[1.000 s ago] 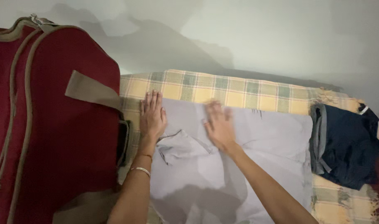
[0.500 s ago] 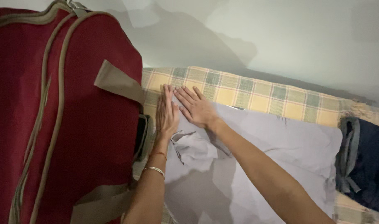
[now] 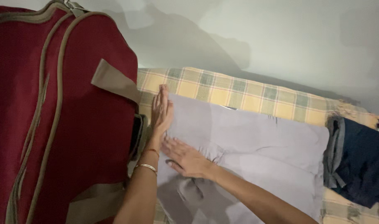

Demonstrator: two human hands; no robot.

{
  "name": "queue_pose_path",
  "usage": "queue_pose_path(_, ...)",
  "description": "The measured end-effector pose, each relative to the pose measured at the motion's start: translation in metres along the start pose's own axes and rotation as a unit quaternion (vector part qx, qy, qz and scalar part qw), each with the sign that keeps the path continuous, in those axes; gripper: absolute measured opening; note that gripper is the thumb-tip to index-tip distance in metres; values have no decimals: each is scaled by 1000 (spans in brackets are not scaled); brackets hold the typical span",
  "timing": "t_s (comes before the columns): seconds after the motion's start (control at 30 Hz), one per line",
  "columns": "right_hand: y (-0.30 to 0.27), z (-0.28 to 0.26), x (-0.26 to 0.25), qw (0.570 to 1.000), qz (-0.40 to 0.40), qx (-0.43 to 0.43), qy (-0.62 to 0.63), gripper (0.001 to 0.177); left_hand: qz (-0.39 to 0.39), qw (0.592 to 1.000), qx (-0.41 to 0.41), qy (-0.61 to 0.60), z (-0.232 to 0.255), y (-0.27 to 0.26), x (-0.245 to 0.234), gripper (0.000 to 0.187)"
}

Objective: The person picks up clothing items from a chair, spreads a shirt out on a bed, folds it neatly, and places it into a bag.

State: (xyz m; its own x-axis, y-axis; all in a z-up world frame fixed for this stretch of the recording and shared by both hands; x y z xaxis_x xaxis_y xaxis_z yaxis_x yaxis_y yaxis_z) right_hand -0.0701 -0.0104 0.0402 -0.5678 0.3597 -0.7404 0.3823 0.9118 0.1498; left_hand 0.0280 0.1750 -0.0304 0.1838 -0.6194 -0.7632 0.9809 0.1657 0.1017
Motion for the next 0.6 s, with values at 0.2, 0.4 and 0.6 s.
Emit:
queue_pose_path(0.2, 14, 31, -40, 940, 112, 310, 92, 36, 7, 999, 47, 14, -9, 3, 6, 62)
queue_pose_path(0.4, 77, 84, -33, 969, 74, 104, -212, 67, -13, 999, 1, -43, -2, -2, -5, 63)
queue_pose_path(0.6, 93, 92, -24, 953, 116, 162, -229, 67, -3, 999, -3, -34, 0, -3, -3, 62)
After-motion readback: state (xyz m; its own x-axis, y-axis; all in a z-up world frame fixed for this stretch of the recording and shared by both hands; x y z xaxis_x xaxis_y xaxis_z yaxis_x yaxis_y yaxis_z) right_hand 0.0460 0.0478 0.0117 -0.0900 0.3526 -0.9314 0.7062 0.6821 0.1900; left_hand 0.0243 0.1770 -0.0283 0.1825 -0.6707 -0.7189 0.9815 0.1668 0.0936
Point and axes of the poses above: each hand's wrist, its own y-axis towards the middle knuckle, its own x-axis out of the palm, z = x × y, the point moved 1 cm from there along y, towards the middle knuckle, and after that the axes turned 4 degrees about y, right-handed, at the moved point
